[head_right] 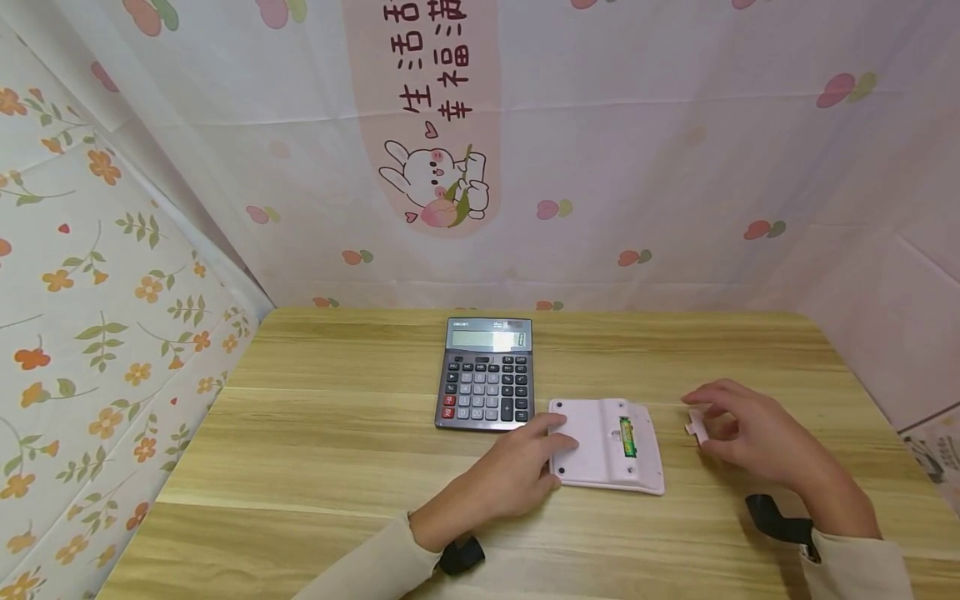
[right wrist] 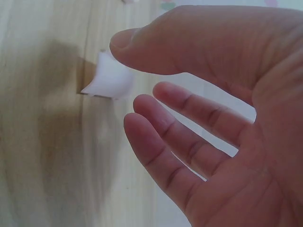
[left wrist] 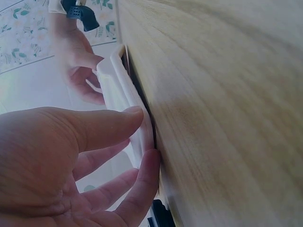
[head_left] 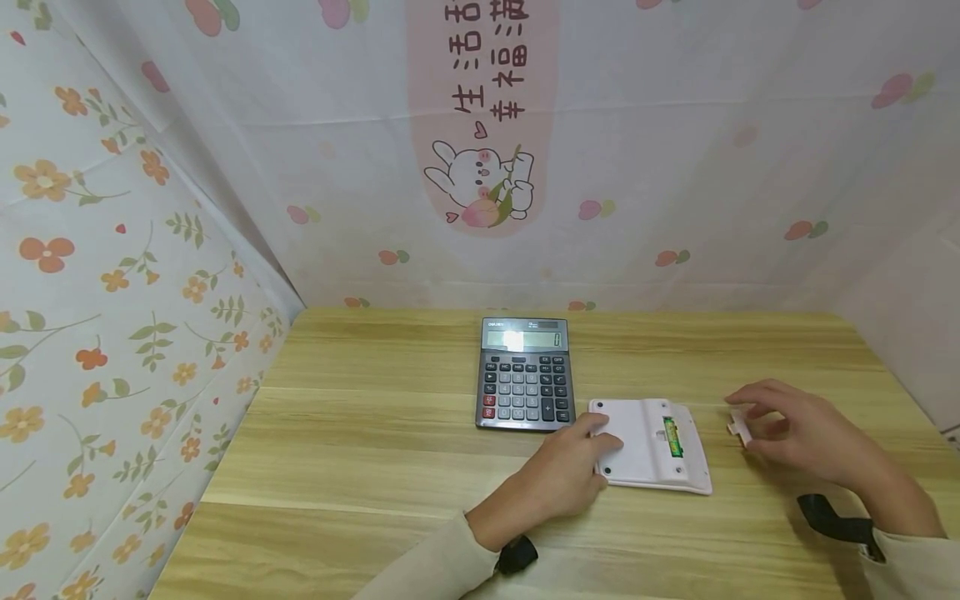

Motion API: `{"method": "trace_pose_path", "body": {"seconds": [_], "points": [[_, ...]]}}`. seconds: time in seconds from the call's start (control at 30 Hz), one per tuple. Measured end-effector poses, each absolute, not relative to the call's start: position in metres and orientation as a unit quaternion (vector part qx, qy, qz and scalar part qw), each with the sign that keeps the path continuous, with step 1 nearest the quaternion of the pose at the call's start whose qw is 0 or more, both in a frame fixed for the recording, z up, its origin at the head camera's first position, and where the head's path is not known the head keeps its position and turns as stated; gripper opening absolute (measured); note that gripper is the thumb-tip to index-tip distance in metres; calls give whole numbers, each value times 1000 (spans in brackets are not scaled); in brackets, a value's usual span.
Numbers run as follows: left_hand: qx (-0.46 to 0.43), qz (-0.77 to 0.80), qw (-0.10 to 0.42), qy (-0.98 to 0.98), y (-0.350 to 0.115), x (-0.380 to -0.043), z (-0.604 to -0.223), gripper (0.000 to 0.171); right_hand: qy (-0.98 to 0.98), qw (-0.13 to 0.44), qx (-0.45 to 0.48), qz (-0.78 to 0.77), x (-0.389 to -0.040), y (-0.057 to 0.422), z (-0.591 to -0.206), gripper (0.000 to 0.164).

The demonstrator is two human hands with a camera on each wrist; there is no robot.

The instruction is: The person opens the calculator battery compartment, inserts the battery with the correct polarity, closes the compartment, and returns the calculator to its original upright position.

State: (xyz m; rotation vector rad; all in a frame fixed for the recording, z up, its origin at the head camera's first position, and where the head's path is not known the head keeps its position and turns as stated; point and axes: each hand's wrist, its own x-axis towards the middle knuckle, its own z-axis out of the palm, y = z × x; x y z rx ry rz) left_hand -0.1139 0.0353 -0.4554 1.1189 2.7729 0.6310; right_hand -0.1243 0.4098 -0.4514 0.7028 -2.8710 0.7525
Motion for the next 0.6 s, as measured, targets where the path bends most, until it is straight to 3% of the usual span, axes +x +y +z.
{"method": "trace_pose_path", "body": {"seconds": [0.6], "points": [[362,210,49,907,36,-114,-456,46,-939,20,240,247,-128,411,-466,75]]}}
